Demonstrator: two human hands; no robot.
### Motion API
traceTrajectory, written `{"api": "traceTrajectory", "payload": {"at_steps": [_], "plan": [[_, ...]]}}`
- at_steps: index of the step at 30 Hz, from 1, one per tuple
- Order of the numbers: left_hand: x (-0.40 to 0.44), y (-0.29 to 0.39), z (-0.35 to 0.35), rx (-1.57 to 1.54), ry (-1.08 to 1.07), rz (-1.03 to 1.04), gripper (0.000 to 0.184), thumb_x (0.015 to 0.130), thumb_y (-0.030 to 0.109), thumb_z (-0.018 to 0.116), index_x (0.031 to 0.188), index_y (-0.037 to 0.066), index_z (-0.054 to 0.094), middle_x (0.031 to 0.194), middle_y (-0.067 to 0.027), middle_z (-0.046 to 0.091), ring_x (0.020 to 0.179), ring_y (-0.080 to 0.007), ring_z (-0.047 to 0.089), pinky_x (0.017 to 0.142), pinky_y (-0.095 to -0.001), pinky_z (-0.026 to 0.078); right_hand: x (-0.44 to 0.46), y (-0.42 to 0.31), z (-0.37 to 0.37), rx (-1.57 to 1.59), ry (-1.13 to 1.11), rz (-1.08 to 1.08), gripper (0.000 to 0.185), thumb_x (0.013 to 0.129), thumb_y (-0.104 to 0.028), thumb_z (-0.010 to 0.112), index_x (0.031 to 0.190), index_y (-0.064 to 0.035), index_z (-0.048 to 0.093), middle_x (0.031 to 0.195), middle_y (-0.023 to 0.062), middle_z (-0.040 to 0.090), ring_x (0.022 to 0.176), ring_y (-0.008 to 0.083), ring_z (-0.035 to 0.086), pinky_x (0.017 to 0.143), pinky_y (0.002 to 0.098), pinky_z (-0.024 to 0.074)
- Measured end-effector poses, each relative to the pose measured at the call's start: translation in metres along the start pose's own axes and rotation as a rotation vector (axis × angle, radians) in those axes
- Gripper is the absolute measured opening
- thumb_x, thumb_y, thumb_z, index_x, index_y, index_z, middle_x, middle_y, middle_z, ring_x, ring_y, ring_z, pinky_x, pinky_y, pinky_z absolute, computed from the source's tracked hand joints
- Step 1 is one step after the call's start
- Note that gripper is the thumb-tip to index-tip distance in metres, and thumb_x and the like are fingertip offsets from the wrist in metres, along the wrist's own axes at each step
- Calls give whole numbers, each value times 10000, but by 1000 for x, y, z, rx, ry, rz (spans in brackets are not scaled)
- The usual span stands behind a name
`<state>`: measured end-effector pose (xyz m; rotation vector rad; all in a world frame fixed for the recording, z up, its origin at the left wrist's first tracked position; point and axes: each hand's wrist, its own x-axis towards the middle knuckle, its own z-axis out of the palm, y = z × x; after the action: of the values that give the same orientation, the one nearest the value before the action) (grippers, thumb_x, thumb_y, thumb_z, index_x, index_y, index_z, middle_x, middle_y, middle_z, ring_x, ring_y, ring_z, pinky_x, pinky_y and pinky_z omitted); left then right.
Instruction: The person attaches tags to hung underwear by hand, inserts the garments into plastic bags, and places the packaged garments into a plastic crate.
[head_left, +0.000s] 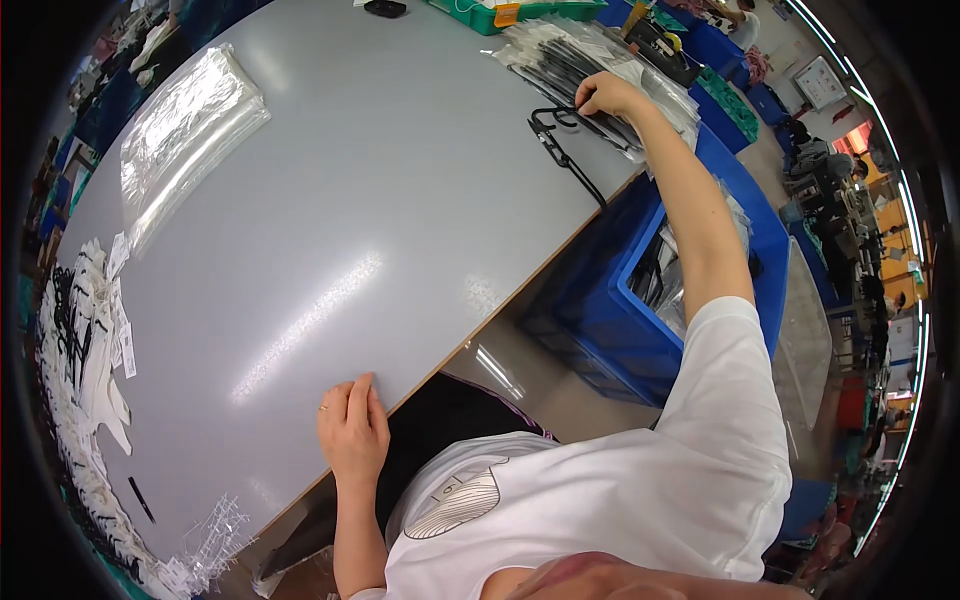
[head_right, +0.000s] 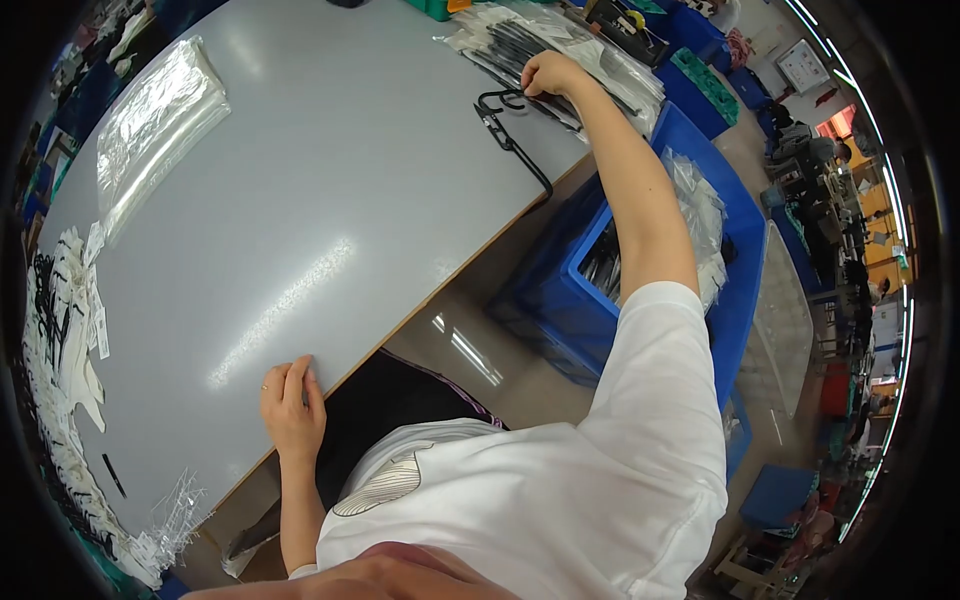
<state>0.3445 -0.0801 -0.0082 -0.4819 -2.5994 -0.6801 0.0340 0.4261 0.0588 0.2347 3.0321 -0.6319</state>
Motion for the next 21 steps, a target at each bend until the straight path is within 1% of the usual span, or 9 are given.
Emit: {"api": "traceTrajectory", "payload": {"at_steps": [2, 4, 6, 8, 11, 15, 18, 21], "plan": [[0, 0, 1, -4, -6, -2, 228, 808, -11, 633, 1025, 55, 648, 894, -55, 580, 718, -195, 535, 666, -303, 445, 0, 5, 6, -49, -69, -21, 252, 644, -194, 807, 878, -170, 716, 824, -13, 700, 778, 223, 646, 742, 358, 503], [0, 0, 1, 0, -8, -3, 223, 811, -9, 633, 1024, 56, 649, 895, -54, 581, 719, -194, 536, 665, -302, 445, -9, -5, 15, -130, -101, -26, 247, 637, -179, 808, 864, -172, 709, 822, -11, 699, 777, 228, 647, 743, 360, 502], [-1, 0, 1, 12, -6, -5, 218, 815, -7, 633, 1022, 56, 650, 898, -52, 582, 721, -192, 537, 664, -301, 444, -22, -28, 31, -251, -37, 96, 249, 632, -130, 783, 854, -147, 672, 780, 4, 665, 719, 213, 615, 703, 337, 489], [0, 0, 1, 18, -3, -4, 215, 817, -6, 633, 1022, 56, 650, 899, -51, 583, 722, -191, 538, 664, -300, 444, -28, -35, 29, -311, -2, 159, 251, 630, -106, 771, 849, -135, 653, 759, 11, 649, 689, 205, 598, 684, 326, 482], [1, -1, 3, 9, 28, 11, 208, 820, -6, 634, 1018, 56, 651, 900, -49, 583, 724, -191, 541, 665, -300, 444, -25, -36, 17, -400, 41, 91, 219, 651, -101, 758, 831, -165, 649, 820, -7, 685, 758, 237, 637, 726, 362, 500], [-1, 0, 4, 7, 48, 20, 202, 821, -5, 635, 1013, 56, 651, 898, -48, 582, 727, -192, 543, 665, -301, 445, -16, -25, -19, -467, 86, -11, 245, 657, -116, 759, 849, -191, 625, 836, -15, 687, 784, 246, 645, 747, 405, 496], [-1, 0, 4, 1, 54, 39, 198, 820, -5, 636, 1009, 56, 650, 896, -47, 580, 729, -192, 545, 665, -301, 445, -51, -35, -38, -550, 142, 39, 252, 703, -112, 726, 913, -182, 606, 827, 23, 685, 803, 244, 648, 749, 433, 472], [-1, 1, 5, 6, 57, 46, 191, 819, -2, 638, 1001, 58, 649, 887, -47, 576, 727, -192, 545, 664, -301, 445, -65, -32, -23, -758, 330, -24, 348, 689, -101, 729, 987, -161, 558, 802, 79, 669, 768, 269, 639, 733, 433, 457]]}}
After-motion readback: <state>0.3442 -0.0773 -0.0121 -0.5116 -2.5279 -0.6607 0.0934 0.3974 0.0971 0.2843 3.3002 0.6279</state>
